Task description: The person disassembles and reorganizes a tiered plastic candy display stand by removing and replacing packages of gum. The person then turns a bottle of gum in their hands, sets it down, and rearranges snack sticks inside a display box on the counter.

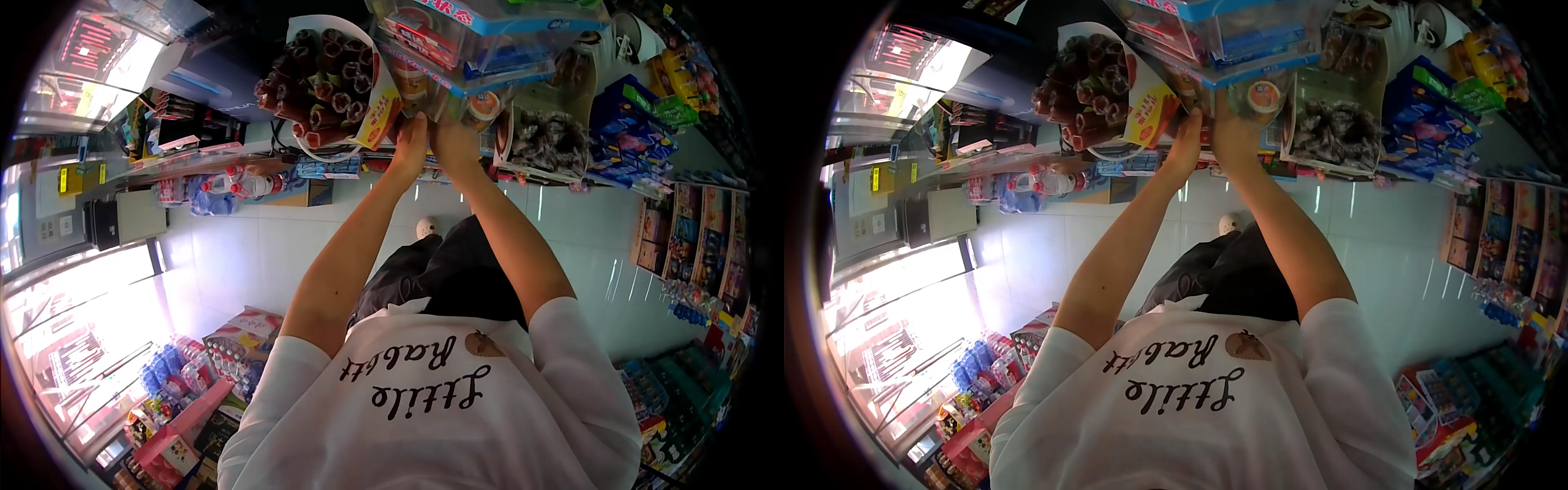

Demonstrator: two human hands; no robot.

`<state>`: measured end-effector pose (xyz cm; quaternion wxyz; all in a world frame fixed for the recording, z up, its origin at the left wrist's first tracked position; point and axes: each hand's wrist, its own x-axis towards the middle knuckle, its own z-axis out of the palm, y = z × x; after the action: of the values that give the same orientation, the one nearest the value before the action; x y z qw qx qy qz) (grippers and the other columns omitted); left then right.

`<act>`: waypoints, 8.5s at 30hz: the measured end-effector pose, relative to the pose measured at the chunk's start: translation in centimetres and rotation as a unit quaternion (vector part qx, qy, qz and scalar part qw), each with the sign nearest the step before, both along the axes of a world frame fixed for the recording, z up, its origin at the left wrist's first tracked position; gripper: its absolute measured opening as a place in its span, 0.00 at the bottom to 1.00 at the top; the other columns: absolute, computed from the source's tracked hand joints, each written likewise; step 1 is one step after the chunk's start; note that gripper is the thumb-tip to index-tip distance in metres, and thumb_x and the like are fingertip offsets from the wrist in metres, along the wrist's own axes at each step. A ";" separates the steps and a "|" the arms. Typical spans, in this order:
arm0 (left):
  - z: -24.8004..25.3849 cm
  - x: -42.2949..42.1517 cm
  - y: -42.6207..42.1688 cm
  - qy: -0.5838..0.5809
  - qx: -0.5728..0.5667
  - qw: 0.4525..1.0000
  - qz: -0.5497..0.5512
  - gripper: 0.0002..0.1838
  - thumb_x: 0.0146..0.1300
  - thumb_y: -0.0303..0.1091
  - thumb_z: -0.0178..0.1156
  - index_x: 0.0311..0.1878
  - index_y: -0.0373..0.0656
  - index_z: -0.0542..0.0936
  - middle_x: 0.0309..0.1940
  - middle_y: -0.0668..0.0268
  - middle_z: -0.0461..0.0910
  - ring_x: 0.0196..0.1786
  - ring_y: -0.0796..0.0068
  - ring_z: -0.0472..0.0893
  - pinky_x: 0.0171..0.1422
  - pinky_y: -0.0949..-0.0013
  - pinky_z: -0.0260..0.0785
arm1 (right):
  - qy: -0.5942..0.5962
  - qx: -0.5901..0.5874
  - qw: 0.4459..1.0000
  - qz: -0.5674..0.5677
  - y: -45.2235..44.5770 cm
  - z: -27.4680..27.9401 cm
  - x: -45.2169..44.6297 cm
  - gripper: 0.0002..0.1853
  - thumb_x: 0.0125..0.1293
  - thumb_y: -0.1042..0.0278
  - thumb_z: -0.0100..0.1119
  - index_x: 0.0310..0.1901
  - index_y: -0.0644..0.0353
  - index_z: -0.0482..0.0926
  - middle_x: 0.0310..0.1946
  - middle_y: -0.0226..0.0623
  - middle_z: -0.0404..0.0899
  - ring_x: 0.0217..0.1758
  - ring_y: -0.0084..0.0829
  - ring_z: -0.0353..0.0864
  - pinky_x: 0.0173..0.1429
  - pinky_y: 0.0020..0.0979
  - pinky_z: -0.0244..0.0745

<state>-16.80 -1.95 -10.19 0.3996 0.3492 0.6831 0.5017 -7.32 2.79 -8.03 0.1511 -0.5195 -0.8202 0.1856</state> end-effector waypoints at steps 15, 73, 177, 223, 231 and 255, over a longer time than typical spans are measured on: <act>0.0 0.2 0.2 0.027 0.012 1.000 -0.001 0.28 0.72 0.53 0.39 0.48 0.33 0.74 0.48 0.48 0.74 0.52 0.54 0.73 0.60 0.59 0.61 | 0.086 0.023 0.996 0.022 -1.0 -0.9 1.6 0.15 0.66 0.62 0.50 0.49 0.63 0.73 0.22 0.51 0.78 0.25 0.53 0.80 0.27 0.48 0.73; 21.2 12.8 -11.9 -0.166 0.328 0.922 -0.123 0.39 0.53 0.31 0.72 0.66 0.41 0.62 0.60 0.61 0.61 0.63 0.67 0.66 0.64 0.66 0.64 | 0.445 -0.375 0.767 0.271 -4.1 27.1 15.1 0.19 0.73 0.58 0.49 0.41 0.68 0.81 0.39 0.41 0.84 0.50 0.33 0.79 0.60 0.34 0.70; 29.7 11.8 -10.4 -0.285 0.164 0.938 -0.113 0.37 0.72 0.63 0.29 0.47 0.35 0.74 0.31 0.69 0.76 0.34 0.84 0.72 0.36 0.78 0.62 | 0.559 0.087 0.775 0.282 -4.8 25.0 14.5 0.27 0.75 0.47 0.36 0.38 0.63 0.78 0.36 0.45 0.84 0.33 0.32 0.80 0.43 0.33 0.68; 24.4 59.8 10.3 -0.147 0.231 0.891 -0.362 0.49 0.62 0.73 0.43 0.66 0.32 0.63 0.44 0.59 0.77 0.45 0.73 0.77 0.52 0.71 0.68 | 0.470 0.150 0.860 -0.130 4.2 22.6 65.6 0.24 0.72 0.65 0.49 0.63 0.73 0.66 0.55 0.52 0.76 0.56 0.36 0.78 0.63 0.33 0.69; 22.3 69.6 22.5 -0.100 0.253 0.916 -0.295 0.51 0.61 0.61 0.59 0.73 0.33 0.51 0.54 0.57 0.69 0.55 0.70 0.69 0.61 0.68 0.60 | 0.634 0.202 0.705 -0.245 18.5 22.2 77.6 0.08 0.64 0.79 0.59 0.44 0.65 0.74 0.30 0.33 0.76 0.27 0.21 0.76 0.31 0.21 0.73; 19.1 79.5 69.7 0.108 0.168 0.979 0.045 0.50 0.48 0.27 0.69 0.73 0.38 0.50 0.60 0.49 0.66 0.61 0.57 0.71 0.63 0.62 0.65 | 0.368 -0.220 0.878 0.210 75.6 19.5 78.0 0.17 0.60 0.59 0.64 0.45 0.61 0.78 0.39 0.39 0.82 0.41 0.33 0.82 0.47 0.31 0.74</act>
<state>62.75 67.75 8.96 0.2359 0.4330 0.6429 0.5861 70.71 78.37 11.47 0.2815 -0.2490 -0.7331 0.5668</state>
